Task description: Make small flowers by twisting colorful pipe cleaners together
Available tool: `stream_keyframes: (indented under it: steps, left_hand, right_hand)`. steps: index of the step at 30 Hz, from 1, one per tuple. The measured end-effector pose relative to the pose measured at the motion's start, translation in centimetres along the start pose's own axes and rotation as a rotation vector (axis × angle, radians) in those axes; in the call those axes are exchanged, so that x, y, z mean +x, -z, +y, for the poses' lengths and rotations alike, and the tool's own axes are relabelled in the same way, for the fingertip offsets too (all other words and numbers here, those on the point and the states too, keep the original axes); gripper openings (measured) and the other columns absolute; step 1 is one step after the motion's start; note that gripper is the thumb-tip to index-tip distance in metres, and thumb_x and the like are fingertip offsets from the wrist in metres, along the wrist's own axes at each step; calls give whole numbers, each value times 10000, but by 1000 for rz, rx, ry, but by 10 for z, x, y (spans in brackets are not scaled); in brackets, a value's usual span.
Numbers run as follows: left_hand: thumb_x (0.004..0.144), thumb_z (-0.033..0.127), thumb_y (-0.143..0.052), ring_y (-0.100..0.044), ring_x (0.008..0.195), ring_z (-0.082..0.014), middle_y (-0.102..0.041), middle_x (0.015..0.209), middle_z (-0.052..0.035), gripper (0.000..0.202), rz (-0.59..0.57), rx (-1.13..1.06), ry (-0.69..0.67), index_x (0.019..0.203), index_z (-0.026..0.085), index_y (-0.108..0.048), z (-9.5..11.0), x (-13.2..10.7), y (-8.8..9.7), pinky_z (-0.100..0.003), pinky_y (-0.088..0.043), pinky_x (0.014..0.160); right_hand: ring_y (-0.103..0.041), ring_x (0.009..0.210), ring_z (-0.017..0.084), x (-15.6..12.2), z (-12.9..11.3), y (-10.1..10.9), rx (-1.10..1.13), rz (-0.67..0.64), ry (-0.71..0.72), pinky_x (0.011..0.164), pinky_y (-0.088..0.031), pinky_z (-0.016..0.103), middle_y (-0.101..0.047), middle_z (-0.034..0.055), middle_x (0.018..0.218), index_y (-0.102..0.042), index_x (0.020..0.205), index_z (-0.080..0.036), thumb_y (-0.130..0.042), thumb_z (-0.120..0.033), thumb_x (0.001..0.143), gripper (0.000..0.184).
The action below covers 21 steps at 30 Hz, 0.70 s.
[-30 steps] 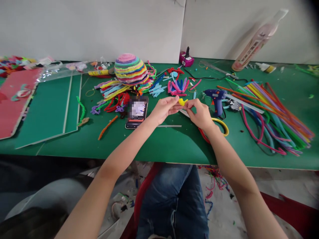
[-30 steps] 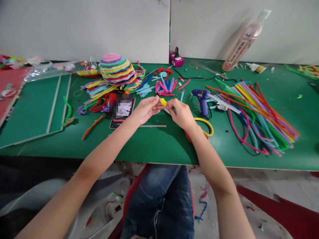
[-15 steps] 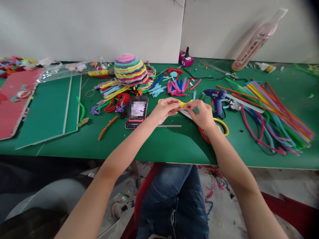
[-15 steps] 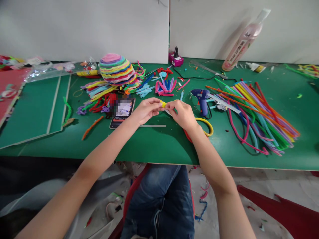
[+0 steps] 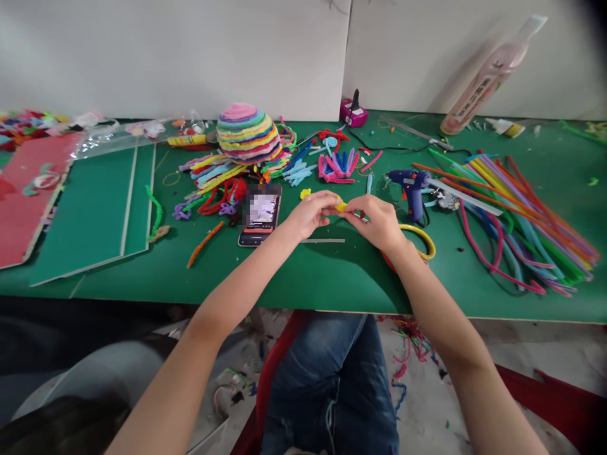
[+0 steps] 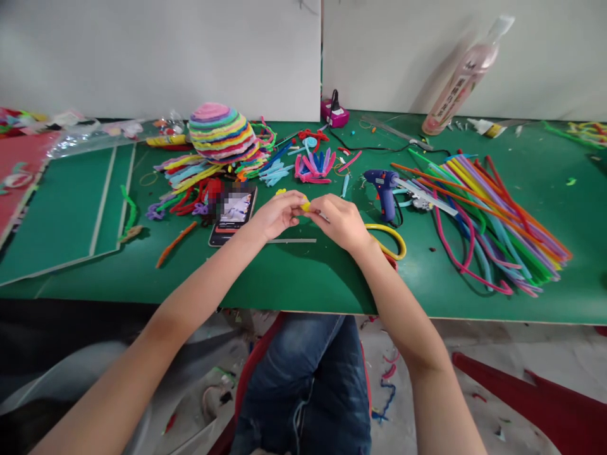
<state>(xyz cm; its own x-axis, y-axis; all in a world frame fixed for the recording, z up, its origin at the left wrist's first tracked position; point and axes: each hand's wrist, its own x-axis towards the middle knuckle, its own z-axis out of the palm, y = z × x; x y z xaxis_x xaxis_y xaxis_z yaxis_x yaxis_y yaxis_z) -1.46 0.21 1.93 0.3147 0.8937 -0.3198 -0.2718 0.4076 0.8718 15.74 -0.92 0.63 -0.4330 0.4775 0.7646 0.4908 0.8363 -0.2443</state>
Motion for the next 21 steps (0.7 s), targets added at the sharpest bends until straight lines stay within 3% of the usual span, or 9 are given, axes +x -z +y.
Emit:
stream_keyframes:
  steps: [4,6,8,11,13,17,21]
  left_hand:
    - [642,206,-703,-587,610,-45,-603,668,59,151,4,-78,-95,726,187,-580,3,2,4,-151,-328,439]
    - [641,201,-704,-579,619,-42,-596,683,65,153,13,-110,-122,725,194,-576,5,5,8,-156,-314,445]
    - [646,205,-704,-570,618,-43,-586,684,65,153,4,-105,-120,724,196,-572,6,7,12,-163,-312,456]
    - [655,221,-704,-561,630,-52,-569,675,60,147,-21,-59,-133,725,196,-576,3,8,12,-166,-321,475]
    - [664,221,-697,-542,629,-49,-561,678,58,129,-28,-23,-175,724,192,-587,-2,6,9,-163,-338,498]
    - [664,212,-707,-493,585,-31,-552,666,60,114,-48,33,-212,725,181,-615,-10,2,-1,-158,-339,517]
    - [675,194,-708,-487,576,-27,-550,656,57,99,-40,18,-184,720,176,-622,-10,-1,-6,-148,-325,497]
  right_hand:
    - [-590,612,96,1,1,1,-7,23,-223,602,-520,268,-651,35,1015,-526,1073,-224,-675,-308,786,334]
    - [-601,620,103,1,3,2,28,-27,-299,614,-533,287,-641,46,1058,-529,1117,-228,-644,-296,808,337]
    - [-634,698,121,1,4,2,84,-58,-297,624,-545,292,-621,63,1121,-540,1133,-232,-577,-257,852,285]
    - [-645,761,133,1,1,-2,135,-58,-294,584,-547,280,-540,94,1274,-509,1212,-249,-604,-276,831,394]
    - [-633,699,119,0,-2,-5,139,-69,-308,547,-536,261,-579,87,1217,-516,1201,-243,-657,-319,791,440]
    - [-629,686,116,-3,-3,-12,130,50,-304,538,-529,225,-676,20,910,-595,976,-219,-659,-319,794,217]
    - [-630,666,102,-4,-2,-12,96,139,-206,529,-524,206,-691,-5,817,-621,922,-222,-655,-271,798,137]
